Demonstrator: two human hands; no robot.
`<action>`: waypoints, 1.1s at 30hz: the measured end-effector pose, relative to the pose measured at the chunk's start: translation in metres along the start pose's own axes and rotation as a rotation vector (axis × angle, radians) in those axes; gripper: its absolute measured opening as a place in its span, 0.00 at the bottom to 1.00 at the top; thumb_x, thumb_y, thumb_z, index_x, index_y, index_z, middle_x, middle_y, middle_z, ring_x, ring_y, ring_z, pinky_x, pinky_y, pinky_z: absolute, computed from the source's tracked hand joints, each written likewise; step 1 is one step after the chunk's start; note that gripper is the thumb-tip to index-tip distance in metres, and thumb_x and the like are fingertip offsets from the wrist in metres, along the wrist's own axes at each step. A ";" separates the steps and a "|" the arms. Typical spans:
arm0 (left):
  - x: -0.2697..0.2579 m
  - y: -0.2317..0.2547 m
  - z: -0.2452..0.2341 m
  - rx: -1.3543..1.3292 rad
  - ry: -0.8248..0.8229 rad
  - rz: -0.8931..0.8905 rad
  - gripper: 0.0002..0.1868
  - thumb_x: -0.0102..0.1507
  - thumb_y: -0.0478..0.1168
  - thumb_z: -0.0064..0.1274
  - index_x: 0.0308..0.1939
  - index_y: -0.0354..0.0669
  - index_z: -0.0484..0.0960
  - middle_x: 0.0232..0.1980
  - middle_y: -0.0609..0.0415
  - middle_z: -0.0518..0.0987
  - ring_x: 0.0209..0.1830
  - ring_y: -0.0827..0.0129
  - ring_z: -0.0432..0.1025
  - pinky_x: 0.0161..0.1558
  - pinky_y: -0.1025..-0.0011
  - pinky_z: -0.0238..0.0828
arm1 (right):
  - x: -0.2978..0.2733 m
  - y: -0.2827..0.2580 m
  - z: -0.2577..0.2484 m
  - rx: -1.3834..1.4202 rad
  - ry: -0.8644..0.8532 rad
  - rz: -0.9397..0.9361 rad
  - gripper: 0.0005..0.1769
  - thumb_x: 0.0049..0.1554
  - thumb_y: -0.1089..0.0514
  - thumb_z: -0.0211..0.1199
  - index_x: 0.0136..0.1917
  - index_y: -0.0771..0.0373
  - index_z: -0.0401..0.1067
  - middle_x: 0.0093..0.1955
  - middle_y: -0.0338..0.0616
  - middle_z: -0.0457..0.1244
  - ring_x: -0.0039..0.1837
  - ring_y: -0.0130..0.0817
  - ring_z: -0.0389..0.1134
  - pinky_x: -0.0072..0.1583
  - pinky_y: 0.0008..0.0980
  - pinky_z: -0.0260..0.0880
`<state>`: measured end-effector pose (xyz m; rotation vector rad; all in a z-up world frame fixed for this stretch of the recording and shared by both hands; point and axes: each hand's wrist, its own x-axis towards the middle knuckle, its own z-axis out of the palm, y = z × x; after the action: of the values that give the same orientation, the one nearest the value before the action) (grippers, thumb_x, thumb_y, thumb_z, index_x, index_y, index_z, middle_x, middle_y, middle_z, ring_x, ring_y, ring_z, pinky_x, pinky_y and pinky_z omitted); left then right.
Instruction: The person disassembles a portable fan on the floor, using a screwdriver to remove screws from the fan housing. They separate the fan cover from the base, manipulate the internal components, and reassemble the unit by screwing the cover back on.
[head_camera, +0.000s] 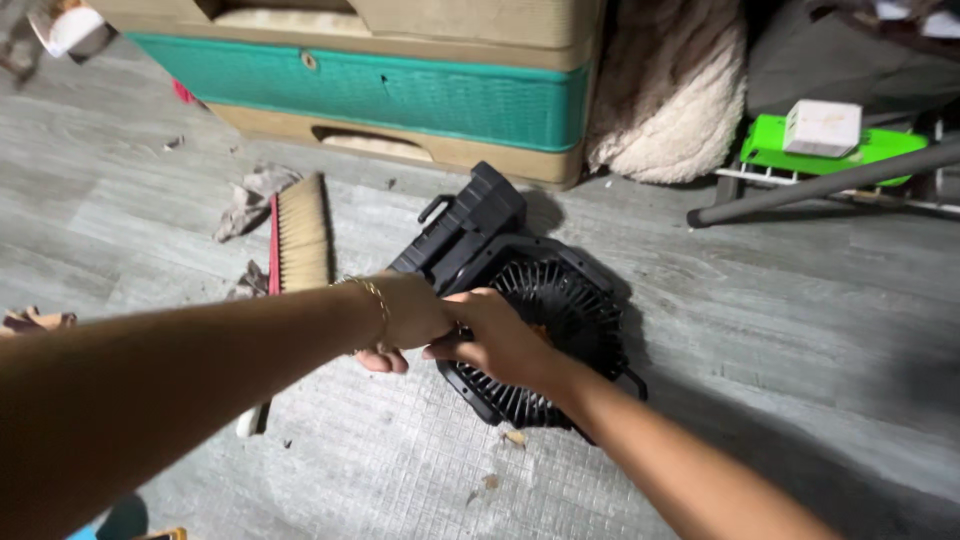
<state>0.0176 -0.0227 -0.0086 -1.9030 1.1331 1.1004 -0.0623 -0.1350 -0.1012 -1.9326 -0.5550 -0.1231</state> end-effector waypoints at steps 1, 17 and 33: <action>0.002 0.001 0.001 0.072 0.011 0.052 0.12 0.66 0.47 0.50 0.43 0.47 0.85 0.36 0.52 0.87 0.36 0.63 0.84 0.39 0.64 0.81 | 0.003 0.003 -0.006 0.011 -0.100 0.024 0.17 0.51 0.55 0.72 0.51 0.66 0.76 0.47 0.51 0.72 0.52 0.41 0.74 0.55 0.41 0.71; -0.008 0.048 0.019 0.228 0.497 -0.011 0.07 0.65 0.40 0.54 0.37 0.46 0.87 0.37 0.57 0.84 0.38 0.63 0.81 0.37 0.64 0.79 | -0.028 0.035 0.019 -0.022 0.121 0.070 0.06 0.52 0.62 0.67 0.44 0.63 0.75 0.48 0.46 0.70 0.55 0.43 0.70 0.62 0.41 0.66; -0.015 -0.010 0.012 -0.469 0.353 -0.379 0.20 0.64 0.56 0.56 0.41 0.41 0.85 0.40 0.42 0.85 0.42 0.54 0.81 0.44 0.62 0.80 | 0.015 0.042 0.004 0.208 -0.250 0.184 0.09 0.59 0.59 0.68 0.51 0.64 0.74 0.43 0.45 0.71 0.47 0.38 0.72 0.52 0.35 0.73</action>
<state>0.0183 -0.0028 0.0008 -2.6269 0.6676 0.8869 -0.0317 -0.1401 -0.1338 -1.7947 -0.5285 0.2871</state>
